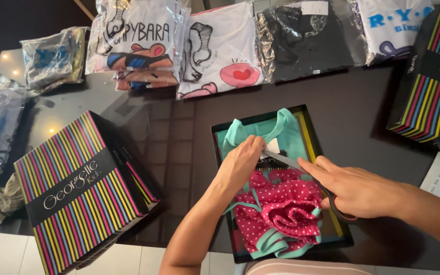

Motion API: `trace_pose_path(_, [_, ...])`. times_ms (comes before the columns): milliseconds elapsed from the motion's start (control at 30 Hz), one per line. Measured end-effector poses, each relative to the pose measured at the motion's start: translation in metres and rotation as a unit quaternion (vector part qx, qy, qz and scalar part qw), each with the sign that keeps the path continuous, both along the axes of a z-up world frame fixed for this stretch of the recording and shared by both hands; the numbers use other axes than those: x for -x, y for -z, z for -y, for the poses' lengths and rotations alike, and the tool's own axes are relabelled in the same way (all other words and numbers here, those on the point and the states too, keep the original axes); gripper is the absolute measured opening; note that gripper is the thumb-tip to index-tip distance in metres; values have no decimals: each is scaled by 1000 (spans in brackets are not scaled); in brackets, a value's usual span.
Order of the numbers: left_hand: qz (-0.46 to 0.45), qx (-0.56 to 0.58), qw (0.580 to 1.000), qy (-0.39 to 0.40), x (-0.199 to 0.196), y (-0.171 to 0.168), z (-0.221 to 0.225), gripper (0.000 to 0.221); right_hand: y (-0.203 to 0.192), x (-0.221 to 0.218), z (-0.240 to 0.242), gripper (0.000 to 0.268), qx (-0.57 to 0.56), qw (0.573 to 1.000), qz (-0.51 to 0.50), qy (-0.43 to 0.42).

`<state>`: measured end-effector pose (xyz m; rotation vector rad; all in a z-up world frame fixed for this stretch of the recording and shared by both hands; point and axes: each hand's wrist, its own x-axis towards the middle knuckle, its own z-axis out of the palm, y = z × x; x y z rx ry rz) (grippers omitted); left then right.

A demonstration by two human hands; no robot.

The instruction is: A person prepares clothing for sale by writing notes, cutting them out, and neatly arranging garments inside decorative gift boxes.

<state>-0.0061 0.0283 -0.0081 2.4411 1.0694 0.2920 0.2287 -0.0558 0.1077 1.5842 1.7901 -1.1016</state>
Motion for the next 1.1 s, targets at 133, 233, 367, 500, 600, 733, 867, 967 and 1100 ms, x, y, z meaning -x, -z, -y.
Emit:
trace_pose_path(133, [-16, -3, 1000, -4, 0, 1, -1, 33, -8, 3, -2, 104, 1, 1000, 18, -3])
trace_pose_path(233, [-4, -11, 1000, 4, -1, 5, -2, 35, -4, 1, -3, 108, -11, 999, 25, -25])
trace_pose_path(367, [-8, -40, 999, 11, -4, -5, 0, 27, -13, 7, -9, 107, 7, 1000, 25, -17])
trace_pose_path(500, [11, -97, 995, 16, -6, -8, 2, 23, -11, 8, -12, 103, -7, 999, 24, -23])
trace_pose_path(600, [7, -115, 993, 13, -7, -8, 3, 20, -2, 5, -12, 102, -17, 999, 7, -29])
trace_pose_path(733, [-13, -140, 990, 11, -9, -4, 3, 20, 10, 1, -12, 98, -33, 999, -4, -42])
trace_pose_path(867, [-16, -157, 987, 7, -9, 6, 0, 19, 18, -1, -8, 97, -47, 998, -2, -43])
trace_pose_path(967, [-9, -158, 987, 9, -9, 4, 1, 23, 25, -3, -6, 100, -75, 996, -10, -50])
trace_pose_path(1100, [5, -148, 989, 11, -9, -1, 3, 26, 29, -2, -6, 103, -65, 998, -8, -24])
